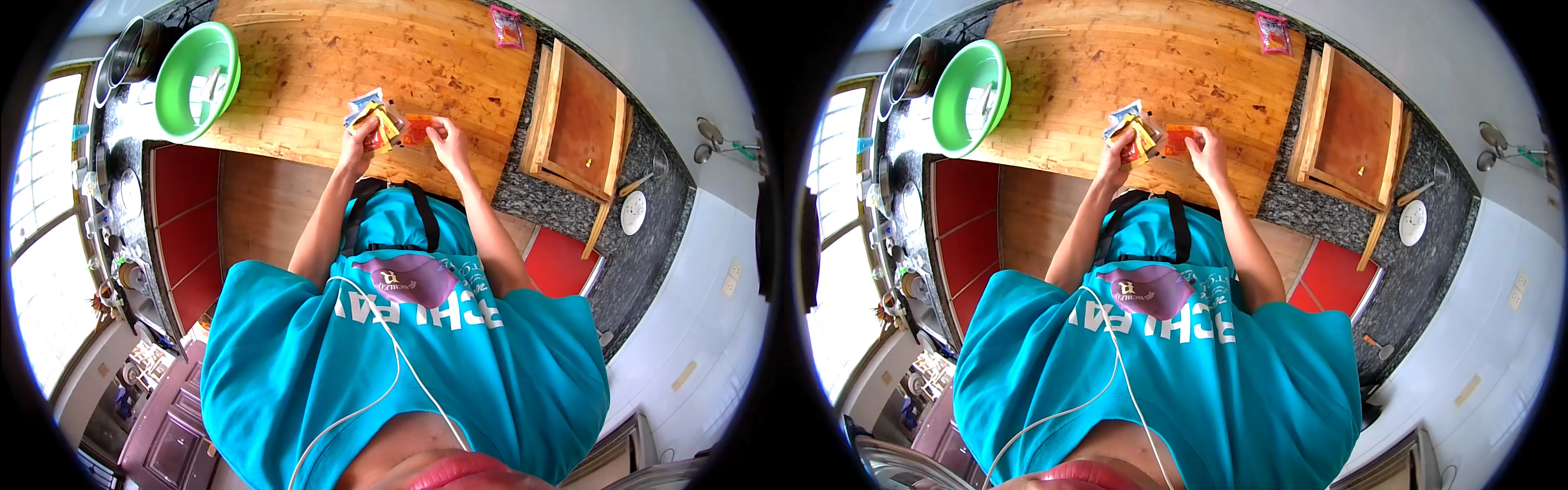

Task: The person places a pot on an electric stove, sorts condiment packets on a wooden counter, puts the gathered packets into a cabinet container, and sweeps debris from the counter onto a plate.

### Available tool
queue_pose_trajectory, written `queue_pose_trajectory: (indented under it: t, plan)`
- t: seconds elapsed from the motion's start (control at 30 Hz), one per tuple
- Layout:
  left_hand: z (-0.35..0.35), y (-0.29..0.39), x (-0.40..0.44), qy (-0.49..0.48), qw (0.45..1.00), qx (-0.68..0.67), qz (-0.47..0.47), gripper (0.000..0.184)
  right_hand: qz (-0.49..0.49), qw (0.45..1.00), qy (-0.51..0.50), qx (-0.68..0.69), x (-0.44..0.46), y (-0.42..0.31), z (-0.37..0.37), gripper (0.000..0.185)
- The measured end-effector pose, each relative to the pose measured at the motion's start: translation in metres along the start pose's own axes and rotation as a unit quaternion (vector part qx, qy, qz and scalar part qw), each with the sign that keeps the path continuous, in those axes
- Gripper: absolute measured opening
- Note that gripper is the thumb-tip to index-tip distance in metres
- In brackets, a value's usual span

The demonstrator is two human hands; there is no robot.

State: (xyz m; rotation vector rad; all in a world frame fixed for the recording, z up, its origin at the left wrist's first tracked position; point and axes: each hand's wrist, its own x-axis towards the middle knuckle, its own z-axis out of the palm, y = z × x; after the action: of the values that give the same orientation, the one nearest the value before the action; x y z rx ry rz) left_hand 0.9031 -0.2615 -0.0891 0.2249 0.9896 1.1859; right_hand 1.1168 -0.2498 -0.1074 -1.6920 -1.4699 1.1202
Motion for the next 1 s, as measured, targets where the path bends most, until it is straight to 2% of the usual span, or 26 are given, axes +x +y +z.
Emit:
queue_pose_trajectory:
  t: [0.03,0.1,0.13,0.17,0.23,0.47,0.53,0.57,0.63,0.67,0.7,0.73,0.8,0.83,0.93,1.0]
  plan:
    - [-0.003,0.001,-0.001,0.012,1.0,-0.001,-0.001,0.03,-0.001,1.0,-0.001,0.0,0.001,0.001,0.001,0.033]
    - [-0.008,0.0,-0.002,0.027,1.0,-0.014,0.003,0.03,-0.17,0.956,0.082,-0.223,0.003,-0.001,0.004,0.037]
    - [-0.011,0.001,-0.002,0.04,0.999,-0.027,0.006,0.03,-0.13,0.966,0.039,-0.222,0.004,-0.004,0.007,0.045]
    - [-0.013,0.001,-0.004,0.043,0.999,-0.028,0.01,0.03,-0.133,0.966,0.036,-0.221,0.004,-0.008,0.01,0.045]
    - [-0.015,0.001,-0.007,0.055,0.998,-0.022,0.015,0.029,-0.118,0.938,0.034,-0.324,0.003,-0.021,0.012,0.057]
    - [-0.024,0.007,-0.017,0.064,0.998,-0.012,0.014,0.029,-0.125,0.929,-0.042,-0.347,0.001,-0.005,0.017,0.058]
    - [-0.026,0.008,-0.015,0.065,0.998,-0.011,0.017,0.029,-0.072,0.952,-0.034,-0.296,-0.005,-0.004,0.018,0.042]
    - [-0.027,0.009,-0.014,0.066,0.998,-0.007,0.019,0.029,-0.074,0.952,-0.034,-0.296,-0.003,-0.003,0.019,0.042]
    - [-0.029,0.011,-0.014,0.066,0.998,0.002,0.023,0.029,-0.034,0.97,-0.072,-0.229,0.0,0.007,0.018,0.03]
    - [-0.029,0.012,-0.013,0.065,0.997,0.013,0.026,0.028,-0.042,0.981,-0.077,-0.171,0.002,0.012,0.016,0.025]
    - [-0.029,0.013,-0.011,0.062,0.998,0.013,0.026,0.028,-0.043,0.981,-0.074,-0.171,0.005,0.02,0.013,0.025]
    - [-0.029,0.013,-0.009,0.064,0.998,0.011,0.027,0.029,-0.02,0.992,-0.103,-0.071,0.008,0.029,0.011,0.023]
    - [-0.028,0.015,-0.007,0.062,0.998,0.01,0.027,0.03,0.003,0.983,-0.138,0.122,0.005,0.018,0.003,0.016]
    - [-0.027,0.016,-0.006,0.061,0.998,0.029,0.022,0.03,0.002,0.984,-0.133,0.121,0.001,0.002,-0.002,0.016]
    - [-0.022,0.019,0.0,0.046,0.997,0.059,0.012,0.03,0.041,0.949,-0.128,0.284,-0.008,-0.032,-0.012,0.013]
    - [-0.017,0.02,0.003,0.025,0.997,0.067,0.017,0.029,0.042,0.944,-0.113,0.306,-0.013,-0.045,-0.014,0.014]
